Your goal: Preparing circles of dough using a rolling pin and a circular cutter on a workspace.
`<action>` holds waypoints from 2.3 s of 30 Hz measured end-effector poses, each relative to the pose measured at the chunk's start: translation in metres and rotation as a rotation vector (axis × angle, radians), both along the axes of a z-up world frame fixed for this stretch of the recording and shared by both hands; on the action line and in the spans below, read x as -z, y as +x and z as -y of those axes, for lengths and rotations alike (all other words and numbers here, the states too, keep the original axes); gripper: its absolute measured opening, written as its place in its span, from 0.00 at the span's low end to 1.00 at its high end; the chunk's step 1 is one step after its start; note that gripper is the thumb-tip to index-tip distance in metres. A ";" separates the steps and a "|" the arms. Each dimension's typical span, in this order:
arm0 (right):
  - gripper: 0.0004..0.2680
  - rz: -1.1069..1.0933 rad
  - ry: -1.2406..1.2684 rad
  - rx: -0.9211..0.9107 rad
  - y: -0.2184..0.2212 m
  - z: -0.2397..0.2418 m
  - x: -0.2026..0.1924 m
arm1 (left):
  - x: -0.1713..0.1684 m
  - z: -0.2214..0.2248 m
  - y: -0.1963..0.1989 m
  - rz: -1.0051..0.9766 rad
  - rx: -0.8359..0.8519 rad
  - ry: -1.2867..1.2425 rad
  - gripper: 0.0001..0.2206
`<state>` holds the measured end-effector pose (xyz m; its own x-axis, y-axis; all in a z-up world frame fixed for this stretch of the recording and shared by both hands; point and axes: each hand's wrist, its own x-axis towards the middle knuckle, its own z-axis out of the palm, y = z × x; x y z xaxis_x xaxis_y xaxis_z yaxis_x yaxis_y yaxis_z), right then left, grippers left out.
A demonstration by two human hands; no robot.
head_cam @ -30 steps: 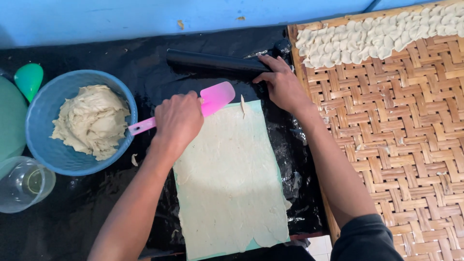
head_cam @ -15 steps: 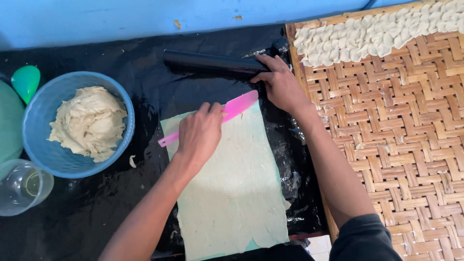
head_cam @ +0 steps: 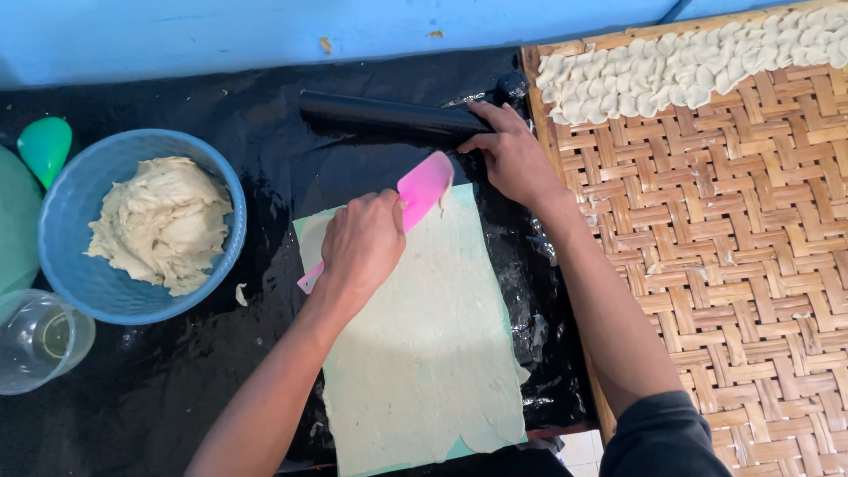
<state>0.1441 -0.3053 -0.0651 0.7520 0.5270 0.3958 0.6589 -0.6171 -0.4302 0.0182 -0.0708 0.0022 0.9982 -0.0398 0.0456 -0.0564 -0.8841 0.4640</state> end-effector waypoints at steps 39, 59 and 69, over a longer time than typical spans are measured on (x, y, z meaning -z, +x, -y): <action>0.25 0.198 -0.208 -0.016 -0.067 0.029 -0.033 | 0.013 -0.050 -0.110 0.549 -0.225 0.112 0.21; 0.21 0.003 -0.180 -0.138 -0.059 0.001 -0.021 | 0.044 -0.009 -0.034 0.414 0.160 0.283 0.27; 0.21 0.066 -0.317 -0.111 -0.104 0.033 -0.017 | 0.040 0.012 -0.075 0.304 0.212 0.092 0.22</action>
